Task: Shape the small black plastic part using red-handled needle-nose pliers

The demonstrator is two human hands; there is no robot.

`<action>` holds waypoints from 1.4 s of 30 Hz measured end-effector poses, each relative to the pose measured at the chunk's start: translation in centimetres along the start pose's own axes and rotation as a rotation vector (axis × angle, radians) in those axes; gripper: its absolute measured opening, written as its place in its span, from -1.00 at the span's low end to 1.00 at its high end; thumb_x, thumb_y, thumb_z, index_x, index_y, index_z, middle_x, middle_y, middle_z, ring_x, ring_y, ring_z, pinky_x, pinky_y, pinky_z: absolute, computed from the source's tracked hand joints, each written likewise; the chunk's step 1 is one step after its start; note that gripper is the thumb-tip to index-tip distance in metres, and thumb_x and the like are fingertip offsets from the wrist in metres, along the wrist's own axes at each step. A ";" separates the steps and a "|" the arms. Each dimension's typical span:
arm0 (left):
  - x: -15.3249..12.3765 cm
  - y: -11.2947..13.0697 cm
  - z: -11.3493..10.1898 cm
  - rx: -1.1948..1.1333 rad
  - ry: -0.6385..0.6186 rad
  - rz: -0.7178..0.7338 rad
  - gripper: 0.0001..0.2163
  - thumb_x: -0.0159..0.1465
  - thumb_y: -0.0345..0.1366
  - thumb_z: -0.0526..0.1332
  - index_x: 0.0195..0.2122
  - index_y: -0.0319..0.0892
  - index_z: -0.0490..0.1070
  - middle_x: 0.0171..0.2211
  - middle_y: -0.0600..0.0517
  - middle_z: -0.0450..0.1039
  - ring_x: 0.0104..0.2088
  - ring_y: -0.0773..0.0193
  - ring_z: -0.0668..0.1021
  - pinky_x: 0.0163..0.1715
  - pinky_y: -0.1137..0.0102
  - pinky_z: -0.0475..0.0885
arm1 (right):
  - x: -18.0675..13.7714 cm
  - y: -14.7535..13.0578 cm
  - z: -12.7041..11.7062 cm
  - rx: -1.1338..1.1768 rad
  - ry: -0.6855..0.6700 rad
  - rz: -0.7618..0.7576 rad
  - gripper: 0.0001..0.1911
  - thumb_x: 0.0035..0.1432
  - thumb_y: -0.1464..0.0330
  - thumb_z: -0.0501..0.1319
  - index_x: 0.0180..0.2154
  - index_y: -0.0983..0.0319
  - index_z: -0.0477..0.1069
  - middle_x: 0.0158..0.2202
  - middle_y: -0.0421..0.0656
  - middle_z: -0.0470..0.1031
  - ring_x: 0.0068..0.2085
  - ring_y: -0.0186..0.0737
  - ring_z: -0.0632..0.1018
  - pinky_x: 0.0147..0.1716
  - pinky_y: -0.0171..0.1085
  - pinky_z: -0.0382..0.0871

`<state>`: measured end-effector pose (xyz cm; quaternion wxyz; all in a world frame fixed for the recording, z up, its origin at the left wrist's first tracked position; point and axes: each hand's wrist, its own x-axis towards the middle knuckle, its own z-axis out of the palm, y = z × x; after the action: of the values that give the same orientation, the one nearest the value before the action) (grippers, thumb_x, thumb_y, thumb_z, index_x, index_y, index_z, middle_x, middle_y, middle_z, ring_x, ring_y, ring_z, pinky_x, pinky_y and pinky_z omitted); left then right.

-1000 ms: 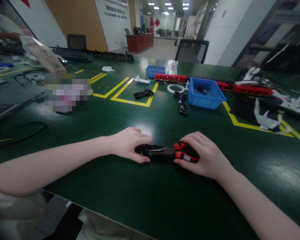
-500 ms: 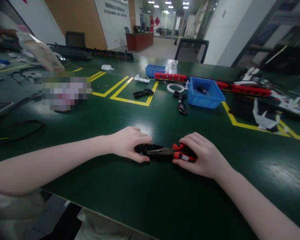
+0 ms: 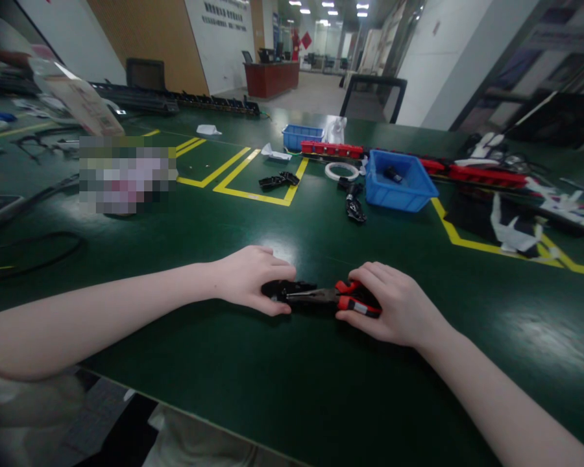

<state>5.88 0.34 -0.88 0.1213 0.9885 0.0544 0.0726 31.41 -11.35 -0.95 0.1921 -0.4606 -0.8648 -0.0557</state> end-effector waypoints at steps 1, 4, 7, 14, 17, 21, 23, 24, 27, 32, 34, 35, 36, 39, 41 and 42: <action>0.0 0.0 0.0 0.001 -0.002 0.000 -0.65 0.24 0.05 0.13 -0.32 -0.18 0.31 -0.49 0.14 0.38 -0.56 0.38 0.34 -0.44 0.42 0.20 | -0.1 0.1 0.0 0.002 -0.007 0.003 -0.66 0.14 0.12 0.17 -0.19 0.26 0.32 -0.34 -0.05 0.48 -0.38 -0.19 0.51 -0.44 -0.24 0.43; 0.0 0.1 -0.1 -0.002 -0.003 0.000 -0.65 0.24 0.05 0.13 -0.33 -0.18 0.31 -0.50 0.14 0.37 -0.56 0.38 0.34 -0.45 0.42 0.19 | -0.3 0.3 0.1 0.006 -0.026 0.006 -0.68 0.17 0.14 0.14 -0.17 0.26 0.31 -0.33 -0.05 0.47 -0.38 -0.21 0.50 -0.44 -0.25 0.42; 0.0 0.1 -0.1 0.000 -0.001 -0.001 -0.65 0.24 0.04 0.13 -0.31 -0.19 0.32 -0.49 0.14 0.37 -0.57 0.39 0.34 -0.45 0.43 0.19 | -0.4 0.5 0.2 0.008 -0.025 0.014 -0.68 0.18 0.16 0.13 -0.16 0.26 0.30 -0.31 -0.05 0.45 -0.36 -0.21 0.49 -0.43 -0.25 0.41; -0.1 0.0 0.1 0.007 0.006 0.003 -0.66 0.23 0.04 0.15 -0.31 -0.18 0.32 -0.49 0.14 0.37 -0.55 0.38 0.36 -0.46 0.43 0.18 | -0.5 0.5 0.3 0.018 -0.005 0.009 -0.69 0.17 0.18 0.15 -0.14 0.24 0.28 -0.27 -0.05 0.45 -0.31 -0.18 0.51 -0.38 -0.23 0.43; -0.1 0.0 0.1 0.006 0.008 0.002 -0.65 0.23 0.05 0.14 -0.31 -0.18 0.32 -0.49 0.14 0.37 -0.55 0.37 0.37 -0.46 0.43 0.18 | -0.7 0.7 0.4 0.030 0.001 0.020 -0.69 0.17 0.18 0.15 -0.13 0.24 0.28 -0.26 -0.05 0.45 -0.29 -0.18 0.50 -0.36 -0.22 0.42; -0.1 -0.1 0.1 -0.009 0.003 0.003 -0.66 0.23 0.04 0.14 -0.31 -0.18 0.32 -0.50 0.15 0.37 -0.56 0.38 0.37 -0.45 0.43 0.19 | -0.9 0.7 0.6 0.046 0.004 0.032 -0.70 0.17 0.19 0.15 -0.12 0.23 0.29 -0.25 -0.06 0.45 -0.29 -0.19 0.50 -0.35 -0.23 0.41; -0.1 -0.1 0.1 0.000 0.005 -0.002 -0.66 0.23 0.04 0.14 -0.31 -0.18 0.32 -0.50 0.15 0.36 -0.56 0.38 0.37 -0.44 0.43 0.20 | -0.9 0.7 0.6 0.053 0.002 0.031 -0.71 0.17 0.20 0.16 -0.12 0.23 0.29 -0.25 -0.06 0.45 -0.28 -0.19 0.50 -0.35 -0.23 0.41; -0.1 -0.1 0.1 0.003 0.007 -0.002 -0.66 0.23 0.04 0.15 -0.31 -0.18 0.32 -0.50 0.15 0.36 -0.56 0.38 0.37 -0.43 0.43 0.20 | -0.9 0.7 0.6 0.055 0.000 0.032 -0.71 0.18 0.20 0.16 -0.12 0.23 0.28 -0.25 -0.06 0.45 -0.28 -0.19 0.50 -0.35 -0.24 0.41; -0.1 -0.1 0.1 0.004 0.007 -0.001 -0.66 0.23 0.04 0.15 -0.31 -0.18 0.32 -0.51 0.14 0.37 -0.56 0.38 0.38 -0.43 0.43 0.21 | -0.8 0.7 0.6 0.059 -0.012 0.034 -0.71 0.18 0.20 0.15 -0.13 0.23 0.28 -0.26 -0.07 0.44 -0.30 -0.20 0.49 -0.36 -0.25 0.39; 0.0 -0.1 0.1 -0.001 0.005 0.003 -0.65 0.23 0.04 0.14 -0.31 -0.18 0.33 -0.51 0.14 0.37 -0.56 0.38 0.37 -0.44 0.43 0.20 | -0.8 0.6 0.5 0.059 -0.024 0.033 -0.71 0.19 0.19 0.14 -0.14 0.23 0.28 -0.28 -0.07 0.44 -0.32 -0.20 0.49 -0.38 -0.24 0.39; 0.0 -0.1 0.1 -0.001 0.002 0.002 -0.66 0.23 0.04 0.14 -0.31 -0.18 0.33 -0.51 0.14 0.37 -0.56 0.37 0.38 -0.44 0.43 0.20 | -0.7 0.6 0.5 0.051 -0.026 0.029 -0.71 0.19 0.19 0.14 -0.14 0.24 0.28 -0.29 -0.07 0.44 -0.33 -0.20 0.49 -0.39 -0.25 0.39; 0.0 -0.1 0.1 0.001 0.000 0.002 -0.66 0.23 0.04 0.15 -0.31 -0.18 0.33 -0.51 0.14 0.37 -0.56 0.37 0.38 -0.44 0.43 0.21 | -0.7 0.5 0.4 0.045 -0.023 0.024 -0.71 0.19 0.18 0.14 -0.15 0.24 0.29 -0.29 -0.07 0.44 -0.33 -0.21 0.48 -0.39 -0.25 0.39; 0.0 -0.1 0.1 0.005 -0.003 0.003 -0.66 0.23 0.04 0.15 -0.31 -0.18 0.32 -0.51 0.14 0.37 -0.55 0.37 0.39 -0.44 0.43 0.21 | -0.6 0.4 0.4 0.037 -0.021 0.019 -0.71 0.19 0.18 0.14 -0.15 0.25 0.29 -0.29 -0.06 0.44 -0.33 -0.21 0.48 -0.39 -0.25 0.39; 0.0 -0.1 0.1 0.028 -0.002 0.014 -0.66 0.24 0.04 0.14 -0.31 -0.18 0.32 -0.49 0.13 0.38 -0.54 0.36 0.40 -0.44 0.43 0.22 | -0.5 0.1 0.5 0.003 -0.014 0.009 -0.70 0.18 0.18 0.14 -0.16 0.26 0.30 -0.30 -0.05 0.45 -0.33 -0.20 0.48 -0.39 -0.24 0.39; 0.0 0.0 0.1 0.047 -0.001 0.021 -0.67 0.24 0.03 0.14 -0.30 -0.18 0.33 -0.48 0.13 0.39 -0.54 0.36 0.40 -0.44 0.42 0.22 | -0.4 0.0 0.4 -0.020 -0.017 0.003 -0.69 0.19 0.17 0.13 -0.16 0.27 0.30 -0.31 -0.05 0.45 -0.35 -0.20 0.48 -0.41 -0.25 0.39; 0.0 0.0 0.1 0.056 0.000 0.023 -0.66 0.24 0.04 0.14 -0.30 -0.18 0.33 -0.48 0.12 0.39 -0.54 0.36 0.40 -0.44 0.42 0.22 | -0.3 -0.1 0.3 -0.033 -0.018 -0.002 -0.69 0.19 0.17 0.12 -0.16 0.28 0.30 -0.31 -0.05 0.45 -0.36 -0.21 0.48 -0.42 -0.25 0.39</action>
<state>5.88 0.34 -0.94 0.0926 0.9920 0.0452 0.0724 31.39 -11.55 -1.38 0.1766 -0.4635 -0.8659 -0.0657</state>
